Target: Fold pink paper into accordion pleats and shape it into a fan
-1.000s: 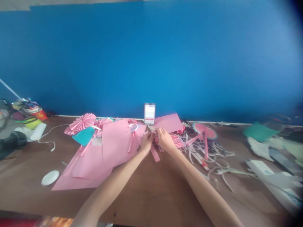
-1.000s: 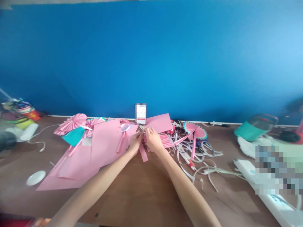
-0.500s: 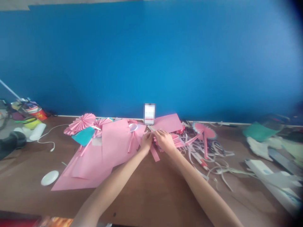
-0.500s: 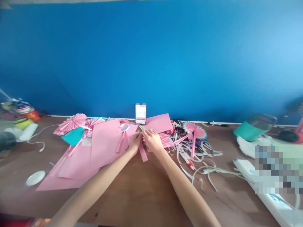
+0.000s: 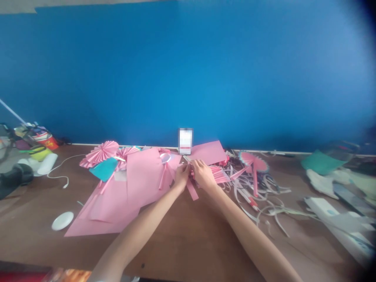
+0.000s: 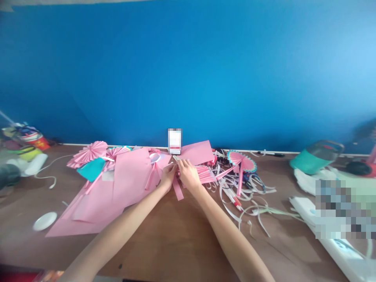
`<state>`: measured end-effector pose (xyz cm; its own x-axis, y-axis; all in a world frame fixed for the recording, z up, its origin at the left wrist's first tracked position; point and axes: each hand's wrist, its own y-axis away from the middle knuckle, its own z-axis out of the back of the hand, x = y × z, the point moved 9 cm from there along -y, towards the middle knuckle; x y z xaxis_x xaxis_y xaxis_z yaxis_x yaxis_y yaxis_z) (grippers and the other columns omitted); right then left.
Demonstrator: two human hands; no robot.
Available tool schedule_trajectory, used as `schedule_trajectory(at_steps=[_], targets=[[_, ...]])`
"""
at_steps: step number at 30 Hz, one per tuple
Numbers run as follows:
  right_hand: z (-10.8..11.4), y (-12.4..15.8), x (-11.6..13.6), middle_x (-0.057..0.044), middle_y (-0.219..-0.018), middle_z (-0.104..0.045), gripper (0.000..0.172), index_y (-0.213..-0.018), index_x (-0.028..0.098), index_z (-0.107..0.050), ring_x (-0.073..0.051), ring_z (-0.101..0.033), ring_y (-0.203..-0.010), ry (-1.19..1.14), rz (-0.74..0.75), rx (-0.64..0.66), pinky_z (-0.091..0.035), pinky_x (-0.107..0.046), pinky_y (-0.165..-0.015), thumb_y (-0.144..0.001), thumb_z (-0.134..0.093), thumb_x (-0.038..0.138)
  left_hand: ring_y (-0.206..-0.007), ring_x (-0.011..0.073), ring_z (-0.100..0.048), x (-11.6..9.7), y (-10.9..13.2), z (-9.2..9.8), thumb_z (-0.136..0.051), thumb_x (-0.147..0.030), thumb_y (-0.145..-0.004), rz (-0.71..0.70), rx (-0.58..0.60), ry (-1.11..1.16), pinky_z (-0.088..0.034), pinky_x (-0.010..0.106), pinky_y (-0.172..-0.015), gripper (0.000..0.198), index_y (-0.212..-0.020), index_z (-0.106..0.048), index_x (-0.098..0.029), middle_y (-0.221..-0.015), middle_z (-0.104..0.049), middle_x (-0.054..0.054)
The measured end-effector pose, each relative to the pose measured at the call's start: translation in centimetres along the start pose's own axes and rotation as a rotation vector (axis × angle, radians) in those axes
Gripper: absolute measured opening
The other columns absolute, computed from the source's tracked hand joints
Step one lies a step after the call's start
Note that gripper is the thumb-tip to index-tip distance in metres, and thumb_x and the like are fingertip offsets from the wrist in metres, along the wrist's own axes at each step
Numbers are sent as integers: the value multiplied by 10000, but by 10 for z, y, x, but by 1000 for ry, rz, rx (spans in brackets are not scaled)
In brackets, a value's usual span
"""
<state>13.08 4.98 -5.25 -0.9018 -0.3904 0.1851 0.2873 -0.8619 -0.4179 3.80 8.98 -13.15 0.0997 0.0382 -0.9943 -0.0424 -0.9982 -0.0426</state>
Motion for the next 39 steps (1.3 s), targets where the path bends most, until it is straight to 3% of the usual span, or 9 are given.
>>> schedule_trajectory(at_steps=[18,39], targets=[[-1,3,-2,-104,-987,-682,304,-1173,146,-608,-240,-564,-889,-41,21,-128,-459,-314,-744,-918,-463,66,-577,149,-585,1,-1,-1,-590,-504,-869,-34,26,28,-453,257,-545,350,-754,-604,-173,-665,-613,15],[-1,3,-5,-107,-979,-692,288,-1163,154,-624,-240,-582,-904,-83,-8,-168,-460,-324,-783,-955,-432,101,-580,153,-578,-5,1,-2,-581,-518,-871,-40,28,9,-439,265,-551,365,-736,-593,-180,-651,-601,9]])
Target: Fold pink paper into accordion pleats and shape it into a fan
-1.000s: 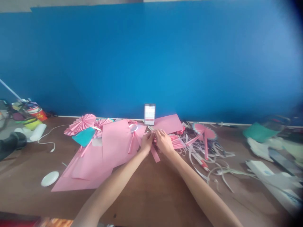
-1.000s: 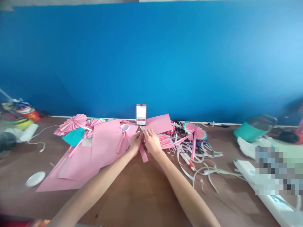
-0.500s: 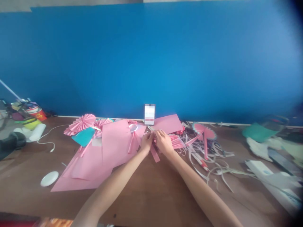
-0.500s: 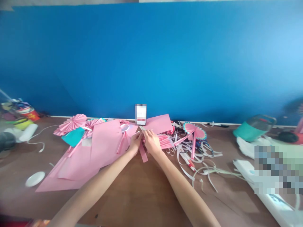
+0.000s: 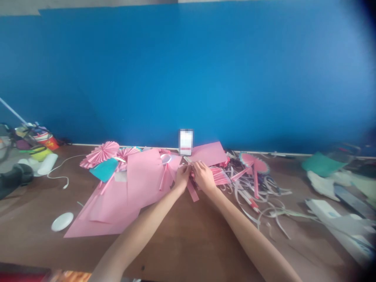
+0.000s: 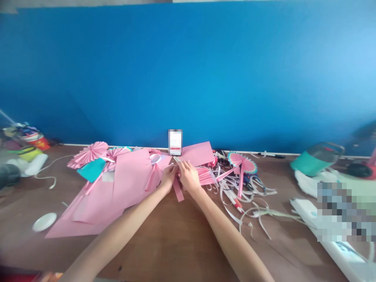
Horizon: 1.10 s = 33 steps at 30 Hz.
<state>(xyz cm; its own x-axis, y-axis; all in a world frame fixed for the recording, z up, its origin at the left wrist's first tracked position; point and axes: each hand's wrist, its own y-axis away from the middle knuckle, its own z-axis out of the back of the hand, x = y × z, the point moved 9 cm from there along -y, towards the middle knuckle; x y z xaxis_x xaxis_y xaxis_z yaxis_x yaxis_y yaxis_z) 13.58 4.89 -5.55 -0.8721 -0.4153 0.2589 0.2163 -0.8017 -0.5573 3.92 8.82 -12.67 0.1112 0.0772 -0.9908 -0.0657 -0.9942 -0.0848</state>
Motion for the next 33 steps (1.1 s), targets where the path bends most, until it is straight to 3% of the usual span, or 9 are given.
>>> schedule_trajectory(at_steps=[10,18,24,26,29,33], targets=[[-1,-5,-12,-91,-1051,-701,216,-1118,175,-611,-225,-610,-978,-132,-71,16,-465,-292,-775,-971,-457,136,-606,154,-560,-4,2,1,-558,-442,-881,-32,0,-70,-417,271,-594,319,-704,-605,-182,-673,-615,20],[-3,-5,-11,-119,-1055,-689,274,-1118,145,-613,-247,-584,-986,-166,-62,38,-460,-321,-806,-927,-431,69,-623,149,-562,-3,1,0,-551,-429,-886,-50,0,-73,-413,260,-600,311,-713,-596,-174,-667,-599,12],[0,-8,-19,-121,-1093,-681,317,-1243,155,-565,-251,-590,-1032,-208,-78,56,-443,-337,-868,-938,-478,144,-619,154,-568,-4,0,0,-519,-470,-911,-68,11,-78,-413,265,-598,348,-741,-601,-177,-678,-591,7],[2,-10,-25,-121,-1085,-693,277,-1187,169,-603,-270,-591,-1038,-215,-98,106,-416,-366,-899,-918,-536,185,-652,155,-555,-9,1,2,-519,-484,-915,-97,0,-92,-403,263,-624,362,-752,-610,-175,-694,-590,6],[6,-13,-31,-79,-935,-731,105,-953,191,-666,-243,-625,-901,-249,-90,204,-406,-357,-873,-897,-584,224,-720,161,-531,-18,4,4,-526,-491,-922,-145,-16,-120,-386,262,-672,361,-776,-624,-176,-712,-577,0],[12,-15,-35,-28,-833,-733,136,-916,198,-676,-164,-622,-721,-346,-63,309,-424,-268,-722,-916,-566,278,-775,173,-540,-28,8,0,-511,-478,-941,-196,10,-148,-389,268,-719,353,-785,-625,-182,-746,-591,2]])
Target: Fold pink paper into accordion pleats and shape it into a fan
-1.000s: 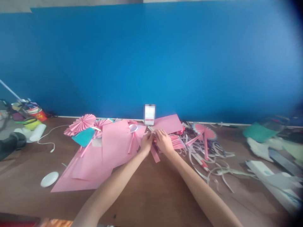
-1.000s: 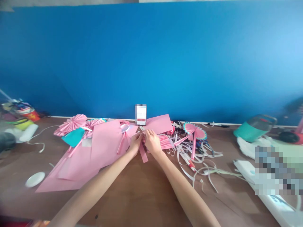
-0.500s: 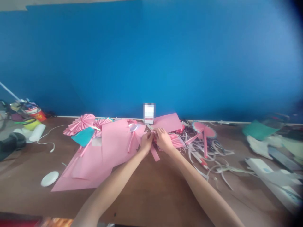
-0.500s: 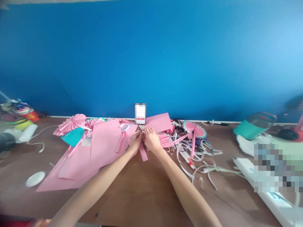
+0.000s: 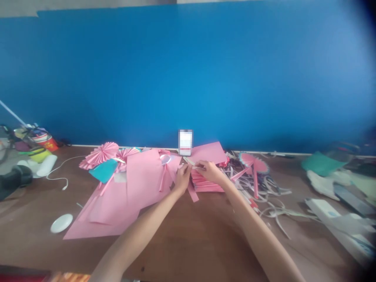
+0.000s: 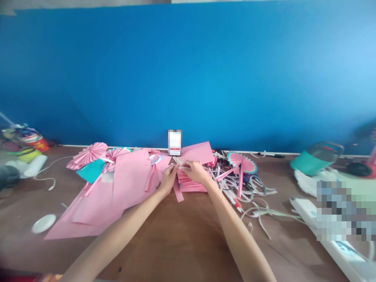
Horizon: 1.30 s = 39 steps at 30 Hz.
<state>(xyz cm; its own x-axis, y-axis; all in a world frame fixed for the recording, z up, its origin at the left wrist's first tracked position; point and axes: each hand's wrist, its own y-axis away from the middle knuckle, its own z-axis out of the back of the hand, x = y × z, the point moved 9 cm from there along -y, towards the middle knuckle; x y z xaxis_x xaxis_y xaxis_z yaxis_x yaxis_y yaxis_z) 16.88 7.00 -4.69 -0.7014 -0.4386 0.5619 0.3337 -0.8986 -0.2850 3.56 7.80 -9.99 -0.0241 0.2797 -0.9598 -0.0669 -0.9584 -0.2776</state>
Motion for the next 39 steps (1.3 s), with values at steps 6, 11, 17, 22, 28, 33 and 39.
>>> schedule_trajectory(at_steps=[6,11,17,22,28,33,39], targets=[[9,2,-8,-28,-885,-732,143,-915,197,-697,-154,-614,-743,-54,-12,54,-416,-247,-681,-884,-566,245,-827,190,-627,-2,3,-8,-587,-438,-914,-22,57,-1,-452,293,-786,300,-1088,-626,-197,-871,-679,30],[15,4,-8,-49,-900,-732,185,-941,188,-716,-163,-612,-739,-58,-20,71,-423,-259,-692,-856,-551,192,-849,178,-632,-13,6,-10,-586,-437,-920,-107,87,-33,-469,284,-772,247,-998,-593,-204,-947,-667,39],[15,5,-9,-38,-831,-711,160,-870,191,-700,-165,-594,-714,-44,-21,108,-414,-261,-687,-853,-541,186,-842,180,-630,-22,8,-16,-576,-373,-930,-135,162,-130,-456,284,-751,194,-952,-655,-196,-934,-693,39],[15,7,-7,-35,-848,-709,157,-866,196,-693,-165,-593,-724,-42,-16,141,-409,-259,-687,-848,-538,182,-849,189,-638,-22,8,-19,-584,-319,-917,-145,170,-147,-465,300,-768,165,-954,-695,-203,-934,-711,42],[14,7,-5,-42,-864,-708,195,-863,188,-691,-166,-599,-744,-23,-15,178,-402,-254,-692,-812,-515,120,-856,194,-659,-17,8,-22,-614,-331,-894,-123,197,-132,-492,310,-787,179,-969,-714,-204,-943,-732,50],[13,7,-5,-43,-828,-699,209,-827,183,-688,-168,-595,-738,-14,-18,184,-393,-250,-682,-787,-505,91,-835,188,-657,-11,6,-24,-634,-334,-867,-81,241,-101,-492,305,-786,186,-963,-718,-197,-924,-739,48],[13,7,-5,-26,-804,-683,203,-808,192,-675,-154,-567,-701,-10,-22,167,-381,-246,-656,-798,-494,100,-833,183,-626,-11,6,-27,-616,-336,-874,-55,276,-60,-473,307,-789,167,-905,-692,-191,-898,-704,40]])
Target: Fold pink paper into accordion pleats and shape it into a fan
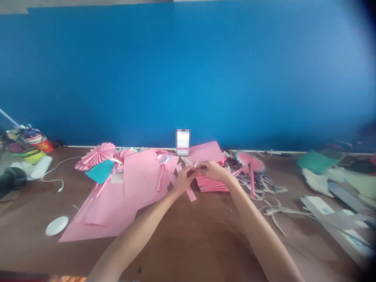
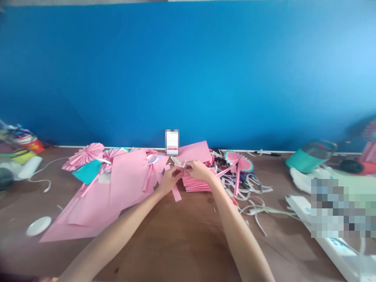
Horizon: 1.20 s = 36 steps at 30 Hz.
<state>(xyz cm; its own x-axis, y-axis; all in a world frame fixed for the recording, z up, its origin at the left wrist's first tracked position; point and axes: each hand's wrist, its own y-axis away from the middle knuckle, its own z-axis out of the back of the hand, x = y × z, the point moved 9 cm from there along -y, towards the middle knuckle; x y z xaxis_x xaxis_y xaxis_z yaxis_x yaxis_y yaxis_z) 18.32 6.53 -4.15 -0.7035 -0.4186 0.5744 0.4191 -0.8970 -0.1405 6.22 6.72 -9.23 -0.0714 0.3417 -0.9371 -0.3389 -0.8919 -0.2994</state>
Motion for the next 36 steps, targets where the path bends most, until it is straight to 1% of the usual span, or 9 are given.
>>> schedule_trajectory(at_steps=[2,4,7,12,16,19,22,28,36], targets=[[0,0,-1,-21,-790,-677,197,-810,193,-670,-149,-553,-683,1,-1,-8,-378,-246,-646,-809,-491,110,-824,174,-614,1,0,-1,-614,-339,-879,1,0,12,-465,300,-782,159,-898,-669,-191,-879,-682,31],[-1,-1,-3,-21,-784,-675,182,-821,192,-668,-148,-544,-674,2,-1,-15,-378,-247,-641,-826,-496,132,-834,166,-612,5,-1,0,-632,-347,-872,22,-13,68,-467,294,-785,174,-955,-640,-194,-896,-666,27],[-1,-2,-3,-26,-786,-675,166,-819,187,-663,-148,-544,-678,8,4,-24,-380,-247,-646,-838,-504,145,-884,166,-625,13,-2,0,-675,-362,-850,76,-23,192,-475,292,-810,270,-1051,-624,-190,-954,-668,40],[2,-3,0,-36,-852,-696,160,-847,192,-661,-155,-575,-720,24,16,-60,-391,-249,-671,-851,-513,132,-747,136,-583,12,-3,0,-674,-417,-854,113,-5,254,-457,265,-728,260,-885,-677,-159,-807,-636,16],[7,-4,4,-64,-939,-684,93,-867,189,-644,-200,-589,-886,70,30,-165,-407,-293,-797,-859,-565,141,-704,136,-587,15,-3,4,-695,-451,-828,145,-42,300,-469,270,-701,292,-864,-674,-163,-774,-628,5],[4,-4,16,-79,-986,-660,96,-883,192,-649,-234,-562,-989,184,136,-243,-392,-339,-869,-884,-572,135,-660,141,-603,24,-4,7,-689,-485,-823,182,-78,329,-478,282,-672,322,-869,-668,-167,-758,-637,5],[-5,-5,23,-80,-996,-644,129,-903,200,-656,-238,-554,-978,266,211,-265,-401,-350,-862,-907,-552,123,-672,146,-620,31,-5,9,-696,-507,-812,198,-113,342,-481,282,-676,339,-855,-668,-172,-785,-659,16],[-9,-5,22,-82,-978,-630,131,-923,194,-638,-230,-556,-950,249,208,-303,-426,-340,-842,-927,-526,127,-709,161,-642,31,-6,11,-714,-539,-787,206,-127,343,-493,293,-707,372,-861,-691,-175,-823,-692,40],[-11,-5,23,-89,-977,-618,135,-934,187,-621,-228,-555,-937,300,216,-308,-421,-322,-816,-953,-492,155,-733,166,-640,33,-5,13,-684,-508,-821,190,-138,356,-506,304,-731,339,-878,-704,-175,-793,-691,32]])
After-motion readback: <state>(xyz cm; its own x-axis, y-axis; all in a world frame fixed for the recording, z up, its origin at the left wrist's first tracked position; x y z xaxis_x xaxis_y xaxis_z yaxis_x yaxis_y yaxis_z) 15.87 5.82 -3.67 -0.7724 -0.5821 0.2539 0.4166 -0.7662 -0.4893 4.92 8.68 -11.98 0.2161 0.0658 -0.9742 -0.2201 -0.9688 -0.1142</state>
